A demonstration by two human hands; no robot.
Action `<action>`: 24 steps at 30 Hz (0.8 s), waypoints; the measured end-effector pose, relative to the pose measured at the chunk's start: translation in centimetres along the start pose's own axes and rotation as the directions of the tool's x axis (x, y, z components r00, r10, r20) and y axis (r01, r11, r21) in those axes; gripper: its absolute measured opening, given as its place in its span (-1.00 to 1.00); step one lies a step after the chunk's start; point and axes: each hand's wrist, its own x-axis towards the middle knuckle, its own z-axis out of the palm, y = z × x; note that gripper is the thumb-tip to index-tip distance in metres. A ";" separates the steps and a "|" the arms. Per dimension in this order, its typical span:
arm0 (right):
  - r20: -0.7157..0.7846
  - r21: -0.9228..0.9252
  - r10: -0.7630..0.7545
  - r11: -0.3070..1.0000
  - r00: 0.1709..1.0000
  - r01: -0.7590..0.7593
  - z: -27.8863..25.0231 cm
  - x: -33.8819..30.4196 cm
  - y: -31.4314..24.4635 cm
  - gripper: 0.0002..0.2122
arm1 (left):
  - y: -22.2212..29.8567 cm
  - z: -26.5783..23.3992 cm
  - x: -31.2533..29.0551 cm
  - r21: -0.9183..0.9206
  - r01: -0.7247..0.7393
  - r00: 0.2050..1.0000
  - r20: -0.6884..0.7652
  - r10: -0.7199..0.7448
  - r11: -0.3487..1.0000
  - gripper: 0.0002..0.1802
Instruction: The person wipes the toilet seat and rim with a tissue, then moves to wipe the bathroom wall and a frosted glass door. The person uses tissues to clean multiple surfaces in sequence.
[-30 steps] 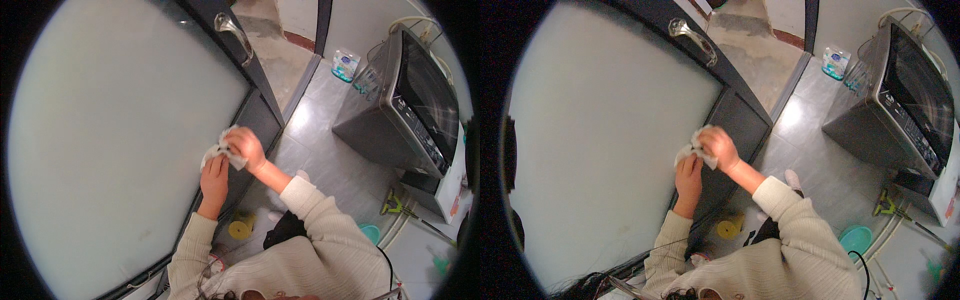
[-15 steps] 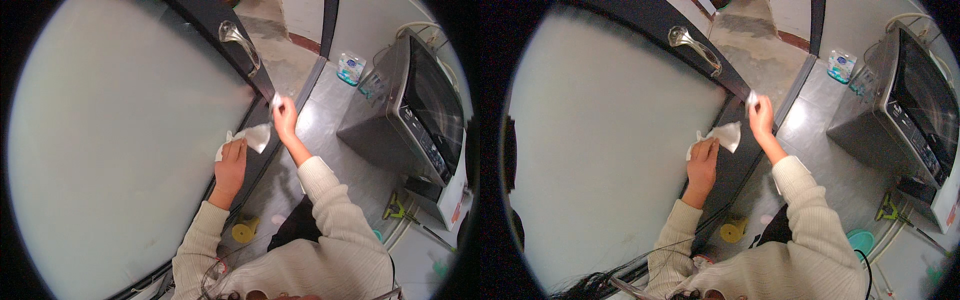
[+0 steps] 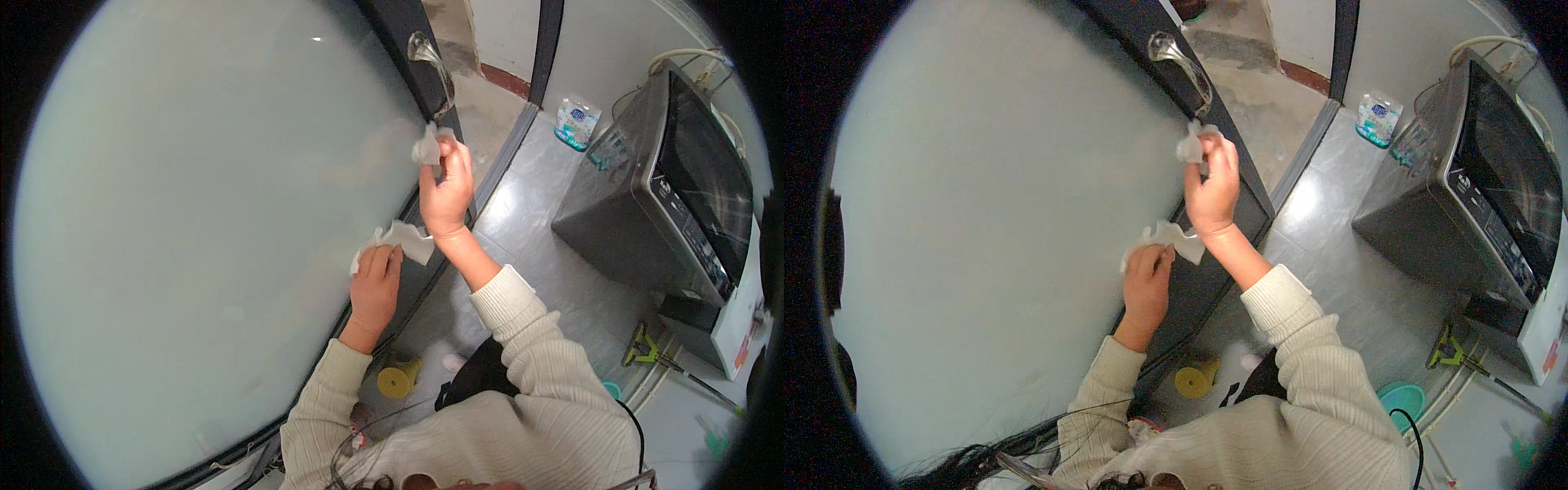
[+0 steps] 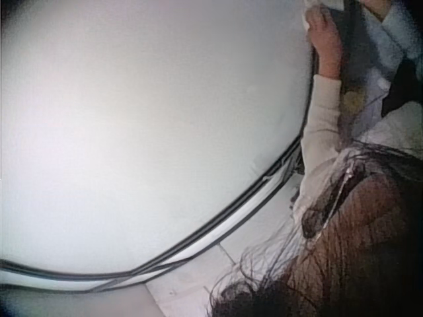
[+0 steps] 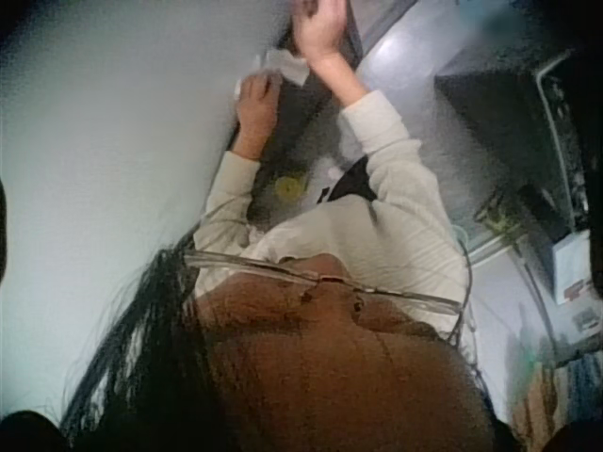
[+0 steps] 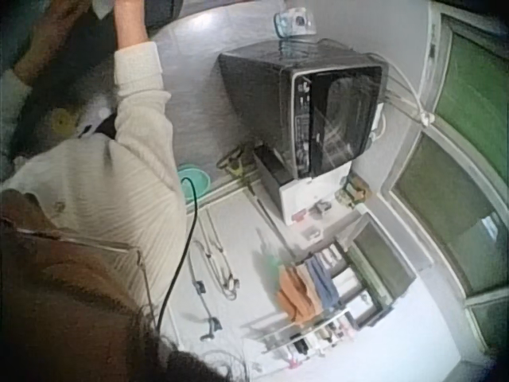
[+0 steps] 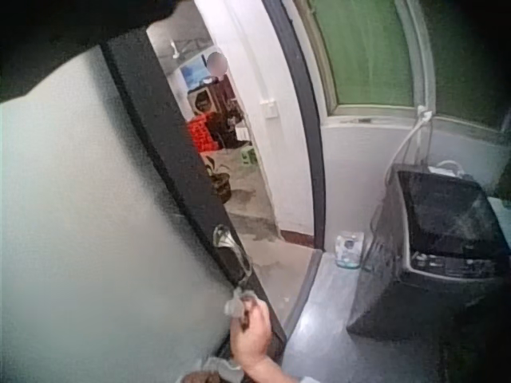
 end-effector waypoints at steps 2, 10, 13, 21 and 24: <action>0.002 0.022 -0.182 0.983 0.983 0.182 0.6 1.2 -2.8 -0.67 | 0.4 -2.3 2.2 -0.065 0.040 0.995 -0.087 -0.045 0.997 -0.76; 0.018 -0.006 -0.480 0.877 0.877 0.480 1.0 5.2 -3.5 -0.70 | 0.1 -8.5 6.5 -0.024 0.048 0.922 -0.383 -0.053 0.999 -0.79; 0.009 -0.015 -0.239 0.971 0.971 0.239 -0.4 1.3 1.7 -0.77 | 0.2 -4.0 3.9 0.177 -0.088 0.971 -0.203 0.124 0.980 -0.73; 0.076 0.062 0.421 0.903 0.904 -0.426 -5.8 -3.9 14.4 -0.87 | -0.4 2.3 -2.9 0.075 0.026 0.997 0.075 -0.032 0.997 -0.81; 0.132 0.043 0.541 0.834 0.830 -0.551 -4.0 -5.3 18.0 -0.88 | -0.9 2.6 -3.6 0.084 -0.008 0.995 0.096 0.000 0.996 -0.84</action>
